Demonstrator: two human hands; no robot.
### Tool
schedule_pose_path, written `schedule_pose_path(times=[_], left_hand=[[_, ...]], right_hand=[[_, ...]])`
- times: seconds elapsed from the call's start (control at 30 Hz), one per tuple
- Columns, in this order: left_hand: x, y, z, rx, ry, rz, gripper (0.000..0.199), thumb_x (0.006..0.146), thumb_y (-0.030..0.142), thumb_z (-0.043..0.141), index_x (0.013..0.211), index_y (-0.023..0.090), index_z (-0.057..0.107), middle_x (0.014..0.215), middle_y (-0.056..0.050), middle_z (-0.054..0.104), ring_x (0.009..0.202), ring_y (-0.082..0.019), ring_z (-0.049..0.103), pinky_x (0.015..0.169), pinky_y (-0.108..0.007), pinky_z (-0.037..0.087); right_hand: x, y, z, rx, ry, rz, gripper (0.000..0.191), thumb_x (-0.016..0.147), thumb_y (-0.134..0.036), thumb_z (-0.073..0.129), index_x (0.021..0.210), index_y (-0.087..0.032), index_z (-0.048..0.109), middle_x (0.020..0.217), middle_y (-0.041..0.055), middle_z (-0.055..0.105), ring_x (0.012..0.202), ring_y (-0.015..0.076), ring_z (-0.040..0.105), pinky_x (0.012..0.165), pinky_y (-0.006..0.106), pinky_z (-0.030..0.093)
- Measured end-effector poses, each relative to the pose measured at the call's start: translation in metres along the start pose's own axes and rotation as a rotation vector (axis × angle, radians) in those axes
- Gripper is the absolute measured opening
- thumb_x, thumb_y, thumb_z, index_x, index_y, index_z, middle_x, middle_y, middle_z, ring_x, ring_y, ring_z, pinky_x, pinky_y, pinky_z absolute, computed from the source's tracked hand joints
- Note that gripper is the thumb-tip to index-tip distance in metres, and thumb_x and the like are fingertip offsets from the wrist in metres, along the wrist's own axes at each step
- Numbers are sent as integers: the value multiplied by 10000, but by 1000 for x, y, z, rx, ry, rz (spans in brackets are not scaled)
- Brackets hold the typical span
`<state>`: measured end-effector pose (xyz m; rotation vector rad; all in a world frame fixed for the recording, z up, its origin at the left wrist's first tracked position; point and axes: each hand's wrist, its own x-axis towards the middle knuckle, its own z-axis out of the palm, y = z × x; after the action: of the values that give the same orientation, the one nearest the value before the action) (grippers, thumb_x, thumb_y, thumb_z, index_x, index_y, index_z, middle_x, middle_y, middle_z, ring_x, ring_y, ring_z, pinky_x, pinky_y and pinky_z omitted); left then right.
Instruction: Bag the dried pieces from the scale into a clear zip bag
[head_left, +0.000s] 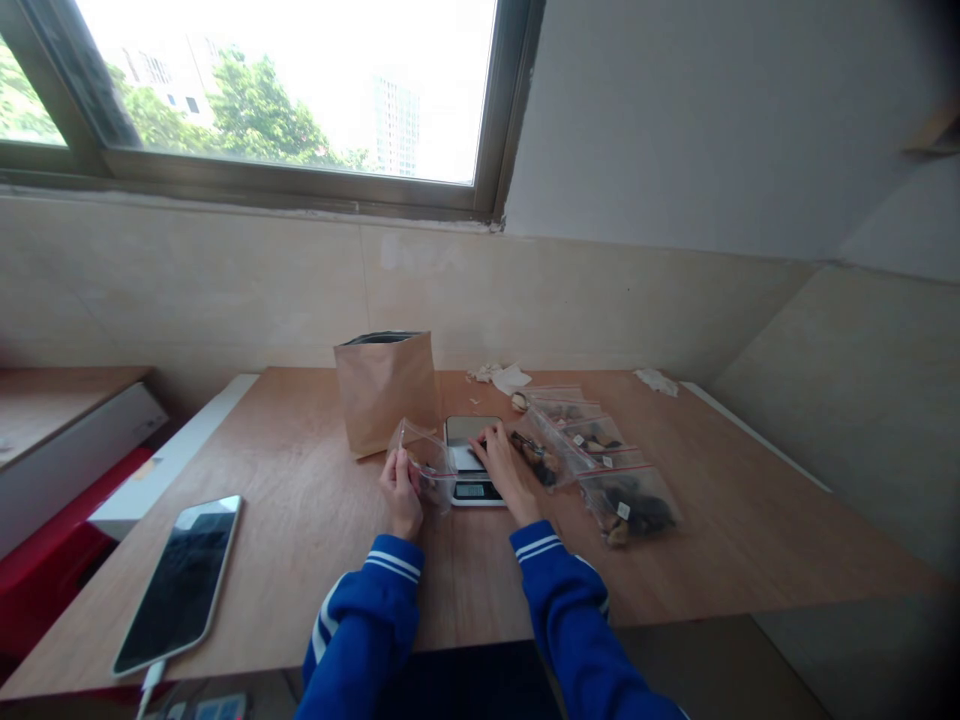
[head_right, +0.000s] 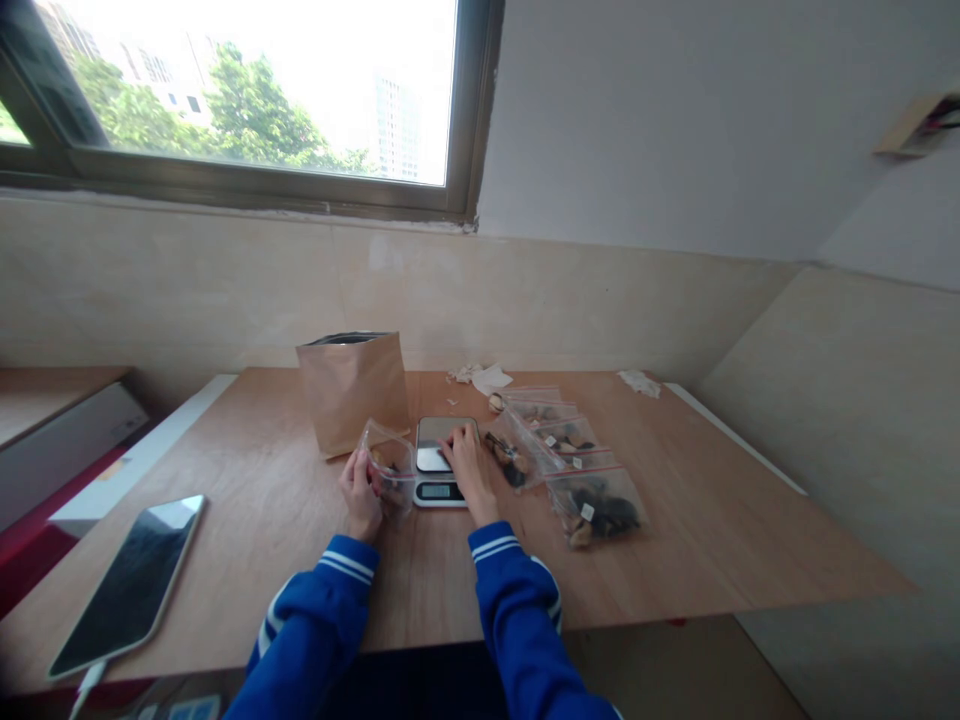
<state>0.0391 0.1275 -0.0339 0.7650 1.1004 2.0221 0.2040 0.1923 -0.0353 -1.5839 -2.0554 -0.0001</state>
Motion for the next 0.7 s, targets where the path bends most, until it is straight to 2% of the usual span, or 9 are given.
schedule_pose_path(times=[0.07, 0.17, 0.23, 0.37, 0.43, 0.57, 0.63, 0.7], left_hand=[[0, 0, 0, -3, -5, -1, 467, 819, 546, 593, 583, 195, 394, 413, 91, 345, 350, -52, 319, 376, -174, 271], [0, 1, 1, -4, -9, -4, 465, 819, 543, 591, 582, 196, 393, 415, 91, 344, 354, -52, 316, 379, -175, 271], [0, 1, 1, 1, -9, -7, 472, 810, 553, 594, 574, 197, 392, 413, 89, 342, 351, -51, 310, 374, -177, 263], [0, -1, 1, 2, -12, -13, 478, 802, 560, 599, 566, 196, 399, 414, 87, 346, 350, -50, 309, 379, -183, 272], [1, -3, 1, 6, -13, -7, 474, 801, 559, 602, 568, 195, 407, 417, 85, 352, 353, -51, 311, 382, -186, 278], [2, -5, -2, 15, -2, 7, 473, 798, 564, 595, 563, 198, 410, 406, 84, 351, 346, -54, 295, 365, -195, 255], [2, -5, -2, 15, -3, 13, 470, 802, 563, 588, 562, 199, 412, 402, 82, 352, 346, -56, 293, 362, -198, 248], [2, -4, -1, 8, -3, 12, 464, 800, 559, 590, 566, 199, 414, 402, 83, 351, 347, -56, 291, 361, -201, 247]], right_hand=[[2, 1, -5, 14, -37, -3, 220, 959, -361, 499, 877, -177, 589, 978, 72, 588, 742, 166, 613, 606, 257, 397], [7, -2, -15, 101, -97, 10, 236, 967, -368, 480, 858, -186, 580, 836, 52, 631, 735, 183, 626, 604, 256, 386], [12, -11, -25, 200, -87, 12, 257, 972, -394, 458, 857, -196, 575, 759, 33, 640, 706, 184, 627, 603, 254, 384], [23, -52, -47, 436, 9, -48, 311, 954, -477, 449, 833, -217, 571, 741, 14, 658, 696, 177, 629, 638, 248, 407], [29, -75, -55, 545, -14, -82, 323, 947, -497, 452, 826, -224, 575, 755, 11, 667, 709, 172, 631, 660, 246, 422], [38, -104, -56, 688, -89, -151, 335, 944, -516, 454, 860, -221, 590, 809, 16, 675, 745, 158, 624, 698, 244, 442], [39, -108, -51, 705, -64, -180, 383, 955, -525, 423, 834, -209, 605, 837, 30, 672, 788, 155, 620, 736, 246, 440], [40, -107, -46, 699, -69, -179, 456, 968, -534, 378, 773, -199, 619, 765, 24, 651, 742, 148, 607, 716, 244, 428]])
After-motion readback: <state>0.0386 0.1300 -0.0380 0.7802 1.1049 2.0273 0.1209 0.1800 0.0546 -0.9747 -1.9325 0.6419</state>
